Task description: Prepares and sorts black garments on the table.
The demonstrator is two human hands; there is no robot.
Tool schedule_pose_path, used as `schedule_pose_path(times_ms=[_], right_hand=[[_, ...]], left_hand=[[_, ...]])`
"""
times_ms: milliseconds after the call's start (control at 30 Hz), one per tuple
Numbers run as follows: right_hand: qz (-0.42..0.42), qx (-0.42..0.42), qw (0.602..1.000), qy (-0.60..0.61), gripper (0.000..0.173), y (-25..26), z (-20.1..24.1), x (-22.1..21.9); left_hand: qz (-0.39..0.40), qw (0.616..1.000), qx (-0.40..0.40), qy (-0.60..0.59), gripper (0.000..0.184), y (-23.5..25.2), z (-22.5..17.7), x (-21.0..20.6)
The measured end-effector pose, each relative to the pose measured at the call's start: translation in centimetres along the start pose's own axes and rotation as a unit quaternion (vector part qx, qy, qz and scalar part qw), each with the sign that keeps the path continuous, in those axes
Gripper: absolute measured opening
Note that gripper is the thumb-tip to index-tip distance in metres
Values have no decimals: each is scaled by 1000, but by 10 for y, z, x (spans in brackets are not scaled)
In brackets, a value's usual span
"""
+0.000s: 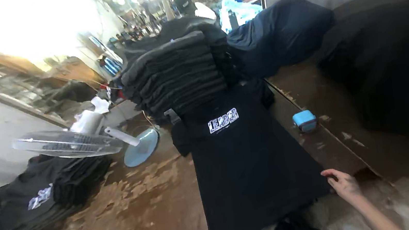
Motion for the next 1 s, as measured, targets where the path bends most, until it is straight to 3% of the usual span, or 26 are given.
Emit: schedule_pose_path(times_ms=[133,233,333,400,467,533,600,667,700,767,900,933,1000], right_hand=[[25,-18,998,-49,27,8,0,-4],[35,-20,991,-130,30,14,9,-5],[23,-45,980,-194,42,17,6,-1],[-12,-62,986,-152,50,11,-11,6],[-25,-113,989,-94,50,-6,-34,9],[8,-180,981,-66,48,-25,-67,-2],[74,-242,966,-49,49,-42,-109,-31],[136,-289,947,-17,51,-63,-150,-71],[163,-314,935,8,53,-75,-166,-91],[200,-364,906,86,60,-97,-191,-130],[207,-444,844,218,68,-126,-212,-173],[212,-439,846,216,66,-126,-216,-177],[230,-428,852,194,59,-124,-227,-179]], left_hand=[[57,998,-3,7,30,11,12,2],[144,969,-11,198,28,23,14,3],[124,916,-85,371,31,21,-21,-7],[118,920,-217,304,31,13,-60,-32],[236,909,-287,189,33,0,-93,-78],[476,843,-222,117,43,-25,-98,-141],[683,702,-135,148,52,-57,-75,-191],[784,575,-122,200,37,-82,-48,-212],[803,547,-133,198,27,-88,-45,-213],[799,547,-151,199,22,-85,-57,-204],[726,628,-261,107,18,-75,-125,-159],[724,623,-288,75,19,-80,-150,-145],[748,578,-320,67,24,-99,-192,-124]])
Point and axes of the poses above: each hand's wrist, its own y-axis towards the middle knuckle, its own x-axis out of the back of the hand, z = x × y, the point moved 7 cm from there along y, towards the middle knuckle, and after that the axes turned 15 degrees about -x, right-handed, at the moved point
